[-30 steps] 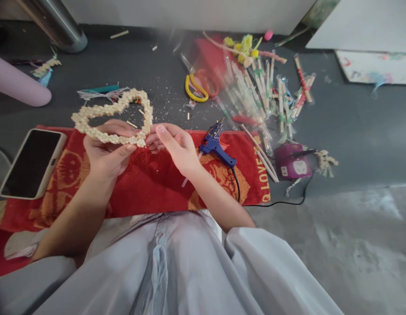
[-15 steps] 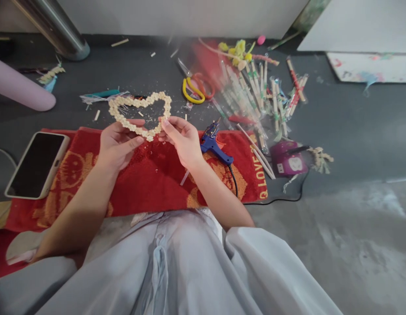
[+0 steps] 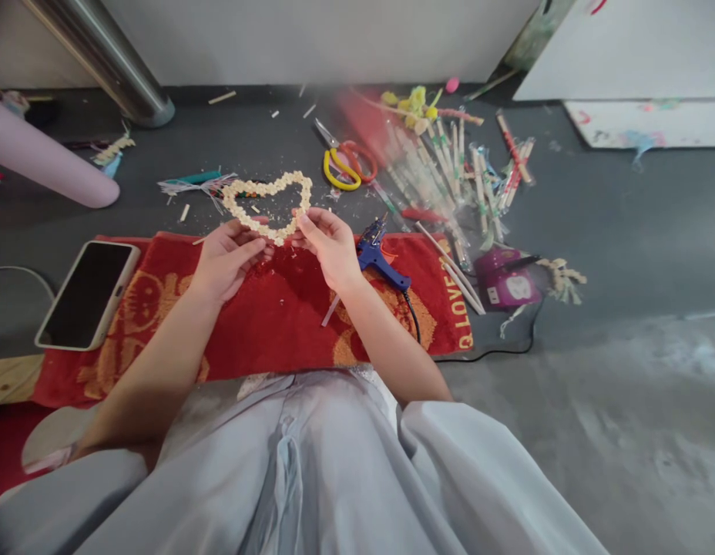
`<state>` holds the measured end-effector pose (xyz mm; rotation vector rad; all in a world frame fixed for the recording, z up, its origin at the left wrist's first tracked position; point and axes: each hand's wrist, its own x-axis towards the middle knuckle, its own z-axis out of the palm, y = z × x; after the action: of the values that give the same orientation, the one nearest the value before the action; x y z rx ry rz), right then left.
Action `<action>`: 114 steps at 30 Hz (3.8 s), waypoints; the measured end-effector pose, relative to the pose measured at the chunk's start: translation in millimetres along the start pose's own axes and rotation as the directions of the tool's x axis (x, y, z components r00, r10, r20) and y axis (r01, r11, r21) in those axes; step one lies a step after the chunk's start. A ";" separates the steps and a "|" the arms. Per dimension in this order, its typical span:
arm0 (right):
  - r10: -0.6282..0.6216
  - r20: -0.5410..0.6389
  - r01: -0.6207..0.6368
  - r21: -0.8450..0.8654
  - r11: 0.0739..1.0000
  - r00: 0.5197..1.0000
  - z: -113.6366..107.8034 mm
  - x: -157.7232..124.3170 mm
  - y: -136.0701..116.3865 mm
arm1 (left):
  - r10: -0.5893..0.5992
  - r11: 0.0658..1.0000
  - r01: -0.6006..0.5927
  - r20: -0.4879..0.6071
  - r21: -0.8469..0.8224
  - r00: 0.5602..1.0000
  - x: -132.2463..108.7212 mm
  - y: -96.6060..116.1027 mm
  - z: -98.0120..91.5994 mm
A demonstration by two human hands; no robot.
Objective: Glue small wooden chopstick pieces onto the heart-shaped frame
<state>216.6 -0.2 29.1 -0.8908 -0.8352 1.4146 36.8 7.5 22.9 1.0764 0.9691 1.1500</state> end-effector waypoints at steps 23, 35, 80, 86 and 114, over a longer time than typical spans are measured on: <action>-0.003 0.010 0.004 -0.151 0.988 1.000 -1.5 5.0 9.1 | 0.407 0.897 -0.382 -0.078 0.222 0.910 28.0 -13.6 -36.8; -0.081 0.099 0.108 -0.304 0.947 0.992 -4.1 2.1 5.2 | 0.420 0.896 -0.398 -0.081 0.197 0.904 31.8 -15.4 -40.8; -0.181 0.150 0.232 -0.490 0.841 0.972 -14.6 8.8 13.6 | 0.537 0.638 -0.526 0.164 0.563 0.828 25.7 -22.1 -46.8; -0.180 0.168 0.244 -0.557 0.794 0.969 -16.9 9.9 14.2 | 0.547 0.597 -0.533 0.181 0.600 0.817 25.2 -20.6 -46.7; -0.213 0.189 0.284 -0.566 0.774 0.959 -19.2 10.6 18.1 | 0.530 0.562 -0.531 0.217 0.634 0.820 22.6 -17.7 -47.1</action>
<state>225.6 9.4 4.0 -1.1169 -1.4761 0.9781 -1.4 35.3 -5.5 2.0861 1.1302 1.2993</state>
